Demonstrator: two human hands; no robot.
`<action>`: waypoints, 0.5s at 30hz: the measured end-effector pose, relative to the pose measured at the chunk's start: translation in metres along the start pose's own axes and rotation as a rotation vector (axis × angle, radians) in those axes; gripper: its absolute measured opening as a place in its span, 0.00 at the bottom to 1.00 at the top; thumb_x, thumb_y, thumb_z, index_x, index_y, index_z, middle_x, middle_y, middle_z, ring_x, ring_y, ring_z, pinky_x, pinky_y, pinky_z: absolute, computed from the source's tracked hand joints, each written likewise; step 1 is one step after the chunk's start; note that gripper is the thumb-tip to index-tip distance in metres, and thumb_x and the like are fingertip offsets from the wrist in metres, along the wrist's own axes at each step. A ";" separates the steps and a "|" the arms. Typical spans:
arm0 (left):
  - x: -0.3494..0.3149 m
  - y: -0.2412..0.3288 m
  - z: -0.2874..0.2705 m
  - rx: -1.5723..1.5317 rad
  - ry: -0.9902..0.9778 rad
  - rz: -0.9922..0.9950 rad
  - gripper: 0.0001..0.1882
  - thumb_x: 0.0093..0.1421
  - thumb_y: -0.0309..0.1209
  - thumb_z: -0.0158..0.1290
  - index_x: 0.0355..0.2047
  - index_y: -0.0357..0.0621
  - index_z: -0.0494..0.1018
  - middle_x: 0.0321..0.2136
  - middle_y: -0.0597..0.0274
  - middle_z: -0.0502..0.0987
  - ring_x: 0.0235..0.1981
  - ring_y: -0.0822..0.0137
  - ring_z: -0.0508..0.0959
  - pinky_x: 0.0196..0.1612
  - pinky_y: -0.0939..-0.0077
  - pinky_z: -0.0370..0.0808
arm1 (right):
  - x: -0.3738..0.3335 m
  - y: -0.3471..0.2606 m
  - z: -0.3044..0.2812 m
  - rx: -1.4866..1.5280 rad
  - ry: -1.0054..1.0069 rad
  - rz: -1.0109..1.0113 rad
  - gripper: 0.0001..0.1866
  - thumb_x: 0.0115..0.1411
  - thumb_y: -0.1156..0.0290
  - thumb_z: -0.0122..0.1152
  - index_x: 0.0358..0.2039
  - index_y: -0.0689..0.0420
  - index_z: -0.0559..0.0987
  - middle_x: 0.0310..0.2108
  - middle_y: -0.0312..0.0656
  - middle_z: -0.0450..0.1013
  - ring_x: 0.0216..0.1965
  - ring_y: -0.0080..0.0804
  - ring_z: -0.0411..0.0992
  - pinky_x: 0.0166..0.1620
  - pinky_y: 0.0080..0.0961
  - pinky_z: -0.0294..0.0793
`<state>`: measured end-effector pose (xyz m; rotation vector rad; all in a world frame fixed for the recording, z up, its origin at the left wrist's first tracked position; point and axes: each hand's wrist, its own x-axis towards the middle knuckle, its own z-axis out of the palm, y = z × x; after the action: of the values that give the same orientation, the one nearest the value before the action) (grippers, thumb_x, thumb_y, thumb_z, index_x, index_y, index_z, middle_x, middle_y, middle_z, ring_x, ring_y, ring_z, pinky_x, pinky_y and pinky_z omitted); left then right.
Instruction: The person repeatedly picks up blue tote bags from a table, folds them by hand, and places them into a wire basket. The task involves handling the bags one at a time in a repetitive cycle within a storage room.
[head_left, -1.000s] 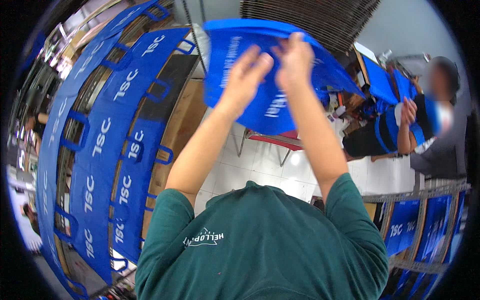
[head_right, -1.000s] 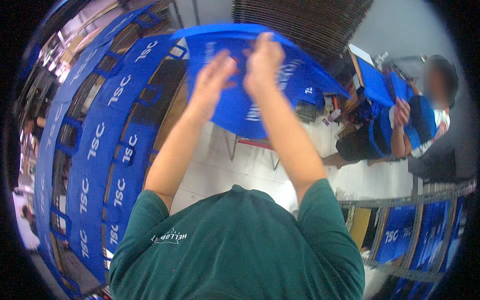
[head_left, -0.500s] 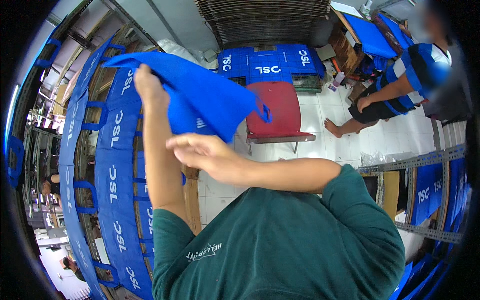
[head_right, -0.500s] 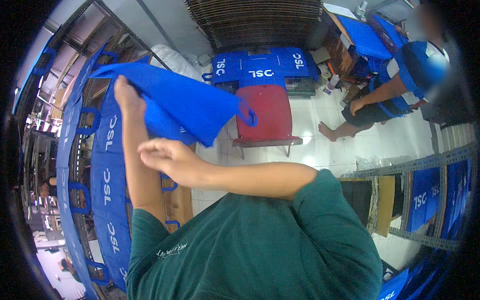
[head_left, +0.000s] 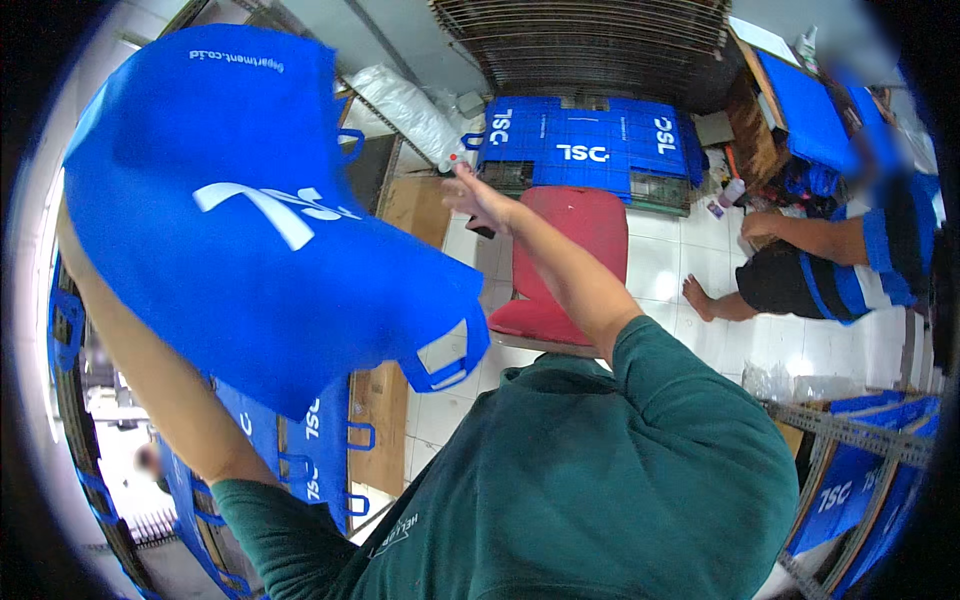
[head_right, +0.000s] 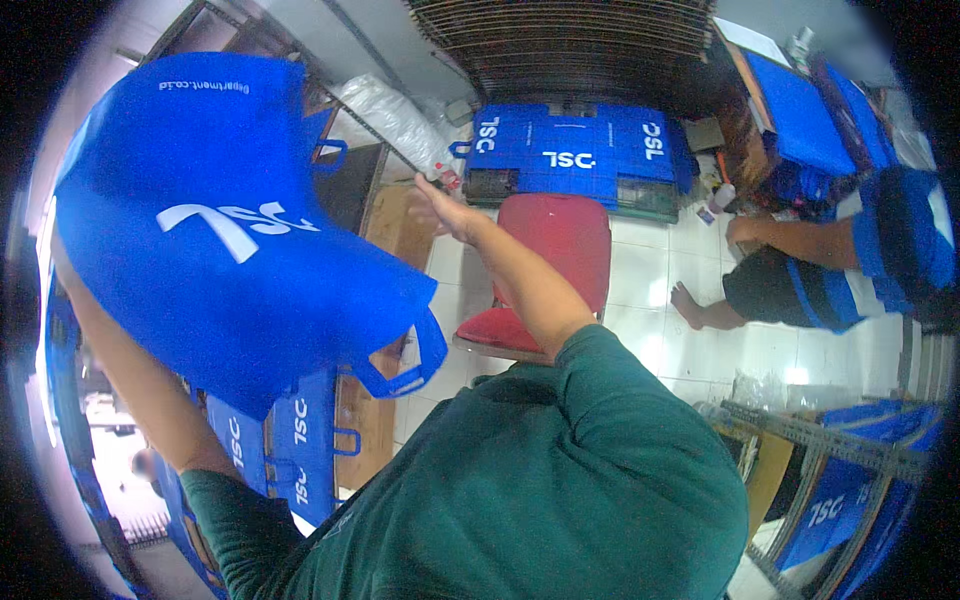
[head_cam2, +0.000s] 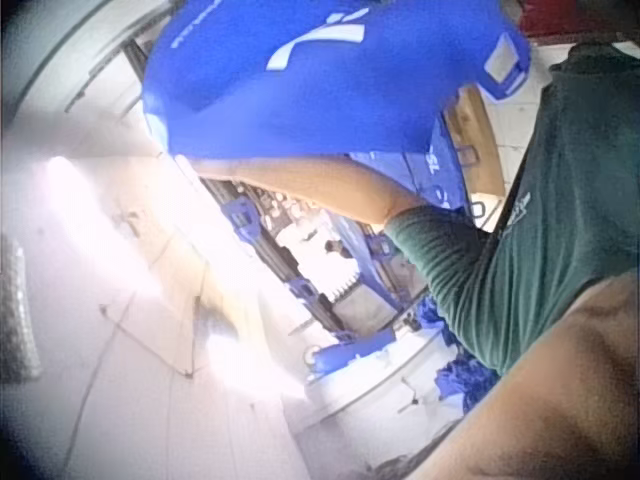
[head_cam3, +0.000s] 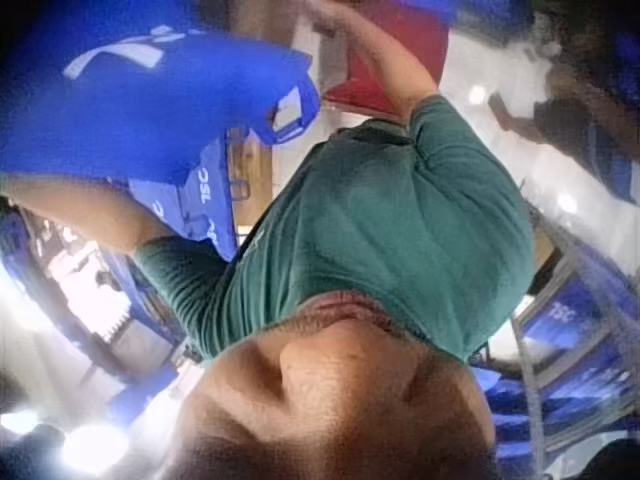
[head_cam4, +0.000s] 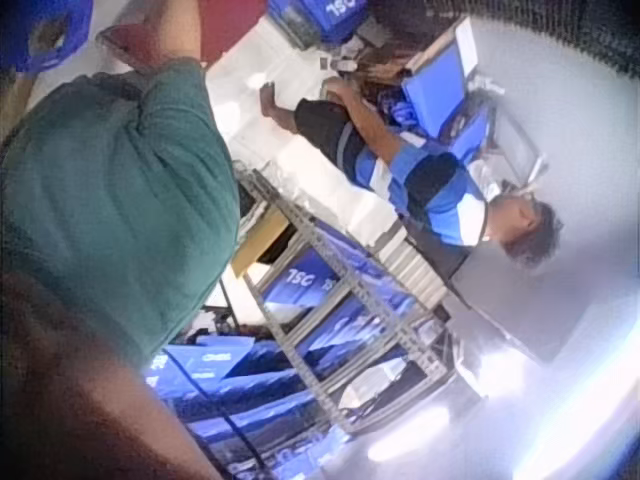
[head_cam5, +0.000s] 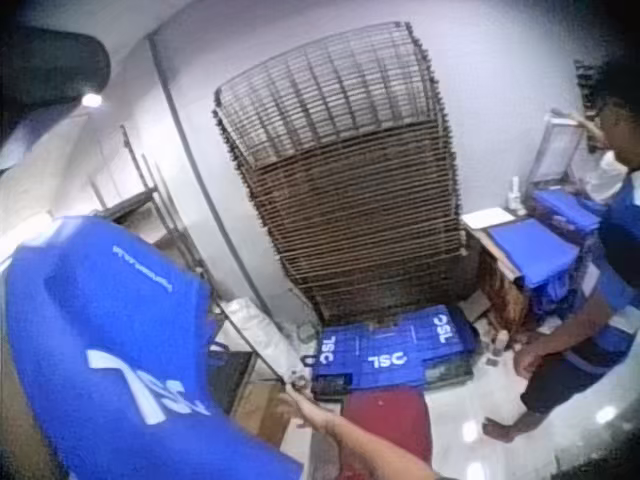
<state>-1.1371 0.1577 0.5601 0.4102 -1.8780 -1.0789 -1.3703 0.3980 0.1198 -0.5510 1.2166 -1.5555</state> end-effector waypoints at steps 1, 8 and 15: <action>-0.003 -0.003 -0.012 0.003 0.029 -0.014 0.22 0.60 0.39 0.40 0.48 0.34 0.65 0.40 0.48 0.72 0.38 0.59 0.74 0.41 0.67 0.72 | -0.001 0.001 0.006 0.145 -0.178 0.048 0.50 0.49 0.25 0.26 0.62 0.52 0.50 0.61 0.48 0.53 0.61 0.41 0.52 0.61 0.49 0.45; -0.039 -0.019 -0.082 0.011 0.187 -0.116 0.34 0.57 0.52 0.34 0.54 0.37 0.57 0.48 0.50 0.62 0.47 0.56 0.65 0.49 0.62 0.61 | -0.095 -0.014 0.024 0.989 -0.563 0.061 0.48 0.52 0.32 0.41 0.61 0.57 0.52 0.58 0.49 0.57 0.56 0.41 0.60 0.59 0.39 0.57; -0.121 -0.090 -0.069 -0.158 0.301 -0.309 0.45 0.53 0.64 0.28 0.59 0.40 0.49 0.57 0.51 0.53 0.55 0.53 0.56 0.57 0.56 0.51 | -0.143 -0.058 0.024 0.511 -0.291 -0.063 0.42 0.40 0.85 0.50 0.60 0.55 0.55 0.52 0.43 0.64 0.50 0.32 0.66 0.53 0.30 0.65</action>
<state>-1.0276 0.1499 0.4352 0.7449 -1.4834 -1.2805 -1.3248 0.5146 0.2141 -0.4568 0.5553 -1.6905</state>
